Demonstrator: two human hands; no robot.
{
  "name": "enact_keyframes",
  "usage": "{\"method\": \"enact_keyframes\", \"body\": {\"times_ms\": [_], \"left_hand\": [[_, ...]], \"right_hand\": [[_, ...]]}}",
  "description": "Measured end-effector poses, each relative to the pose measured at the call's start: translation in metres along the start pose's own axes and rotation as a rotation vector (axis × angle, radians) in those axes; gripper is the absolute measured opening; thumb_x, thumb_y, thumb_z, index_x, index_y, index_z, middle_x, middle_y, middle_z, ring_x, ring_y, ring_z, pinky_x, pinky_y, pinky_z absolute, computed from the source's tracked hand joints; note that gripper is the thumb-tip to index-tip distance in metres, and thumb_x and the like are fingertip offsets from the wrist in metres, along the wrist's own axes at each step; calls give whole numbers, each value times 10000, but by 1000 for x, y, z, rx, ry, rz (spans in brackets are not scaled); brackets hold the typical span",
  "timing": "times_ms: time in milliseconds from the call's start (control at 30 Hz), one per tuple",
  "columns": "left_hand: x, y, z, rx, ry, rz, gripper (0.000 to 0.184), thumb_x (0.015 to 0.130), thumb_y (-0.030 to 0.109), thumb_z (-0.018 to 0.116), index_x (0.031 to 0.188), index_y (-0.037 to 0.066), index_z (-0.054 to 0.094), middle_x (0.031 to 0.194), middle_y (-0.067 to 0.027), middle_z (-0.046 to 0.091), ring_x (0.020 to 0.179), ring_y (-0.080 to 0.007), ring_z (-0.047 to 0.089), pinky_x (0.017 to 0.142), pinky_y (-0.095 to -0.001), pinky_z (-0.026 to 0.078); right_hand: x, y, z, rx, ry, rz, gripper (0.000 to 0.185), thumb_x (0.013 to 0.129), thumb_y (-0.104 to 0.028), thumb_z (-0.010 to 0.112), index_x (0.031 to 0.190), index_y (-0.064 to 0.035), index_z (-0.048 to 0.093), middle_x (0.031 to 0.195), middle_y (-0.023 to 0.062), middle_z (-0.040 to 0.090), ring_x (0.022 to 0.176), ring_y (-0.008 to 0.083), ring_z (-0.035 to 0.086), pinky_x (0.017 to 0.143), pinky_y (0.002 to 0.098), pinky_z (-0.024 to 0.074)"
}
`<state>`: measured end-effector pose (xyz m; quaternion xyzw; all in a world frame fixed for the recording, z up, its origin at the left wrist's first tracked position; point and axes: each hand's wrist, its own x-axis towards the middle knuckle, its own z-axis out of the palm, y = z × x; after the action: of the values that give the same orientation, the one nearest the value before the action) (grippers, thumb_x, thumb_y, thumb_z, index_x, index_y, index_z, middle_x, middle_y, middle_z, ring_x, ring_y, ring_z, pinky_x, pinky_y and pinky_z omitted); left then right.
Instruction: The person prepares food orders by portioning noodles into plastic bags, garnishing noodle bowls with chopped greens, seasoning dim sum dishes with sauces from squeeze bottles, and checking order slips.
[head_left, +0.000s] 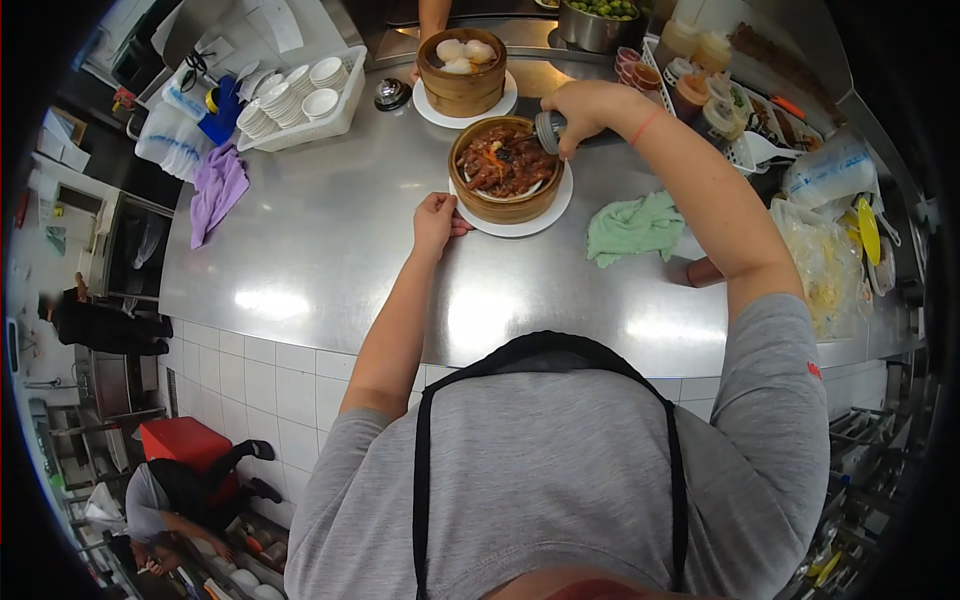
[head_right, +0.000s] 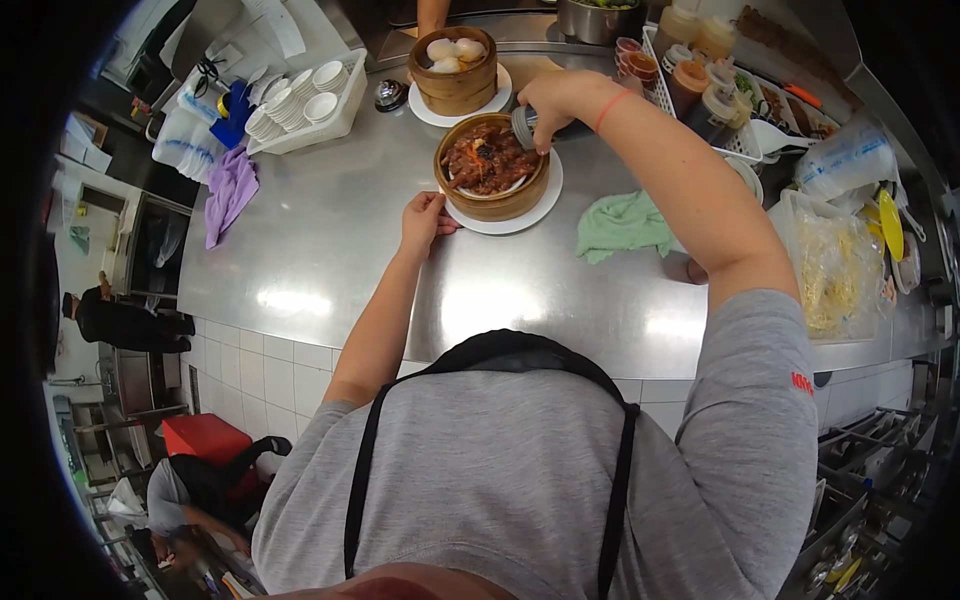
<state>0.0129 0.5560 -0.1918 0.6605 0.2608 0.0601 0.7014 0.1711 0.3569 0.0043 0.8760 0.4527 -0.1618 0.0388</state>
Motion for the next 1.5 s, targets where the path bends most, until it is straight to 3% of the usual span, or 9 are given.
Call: {"method": "enact_keyframes", "body": {"times_ms": [433,767,933,1067,1133,1200,1233,1333,1500], "left_hand": [[-2,3,0,-3,-35,-29,225,890,170,464,963,-41,490,728,-99,598,543,-153,610,445,-210,479],[32,3,1,-35,-57,-96,189,871,138,488,971,-21,503,712,-92,589,510,-141,575,468,-241,519],[81,8,8,-107,-1,-64,208,846,95,491,978,-63,465,727,-140,590,499,-190,594,425,-274,526],[124,16,17,-189,79,-117,164,848,56,468,955,-65,438,739,-159,588,523,-230,604,447,-303,535],[145,15,20,-220,75,-129,163,851,41,453,972,-60,412,784,-168,583,579,-242,615,482,-306,543],[157,17,23,-274,50,-107,160,865,64,423,973,-54,440,849,-149,571,730,-242,608,611,-330,543],[161,18,22,-294,-33,-108,175,866,58,417,1016,-32,434,930,-136,553,823,-238,593,677,-332,527],[133,40,34,-274,15,-62,267,867,73,436,1119,-8,406,1037,-129,507,896,-223,567,714,-302,505],[90,8,20,-54,-11,137,384,832,22,485,1196,-5,364,1090,-104,464,875,-180,547,685,-282,480]], "right_hand": [[-6,-30,-22,-231,-187,16,721,521,-344,747,1141,-54,520,981,144,611,909,290,583,783,376,453],[-17,21,26,617,-21,-78,639,643,-412,716,1109,-28,507,990,76,585,929,162,525,786,271,400],[-36,41,20,1046,291,-111,527,672,-410,705,1038,-65,549,976,34,585,915,112,506,814,232,370],[-82,78,-13,895,478,-12,620,703,-383,690,1171,-40,470,998,54,573,924,111,519,831,235,389],[-105,100,-15,687,696,223,697,682,-383,706,1205,-11,436,1046,88,565,955,137,525,844,252,393],[-124,128,-20,619,657,267,760,683,-378,709,1244,13,378,1087,120,554,980,166,533,850,270,401],[-138,136,-20,551,704,304,567,664,-253,681,1180,-111,492,1187,155,483,1158,296,406,989,433,291],[-150,190,12,448,899,384,771,682,-375,716,1247,9,358,1065,127,564,974,181,541,847,277,410],[-164,219,51,399,985,510,762,645,-371,756,1196,6,388,1079,143,543,1011,201,517,881,292,392]]}}
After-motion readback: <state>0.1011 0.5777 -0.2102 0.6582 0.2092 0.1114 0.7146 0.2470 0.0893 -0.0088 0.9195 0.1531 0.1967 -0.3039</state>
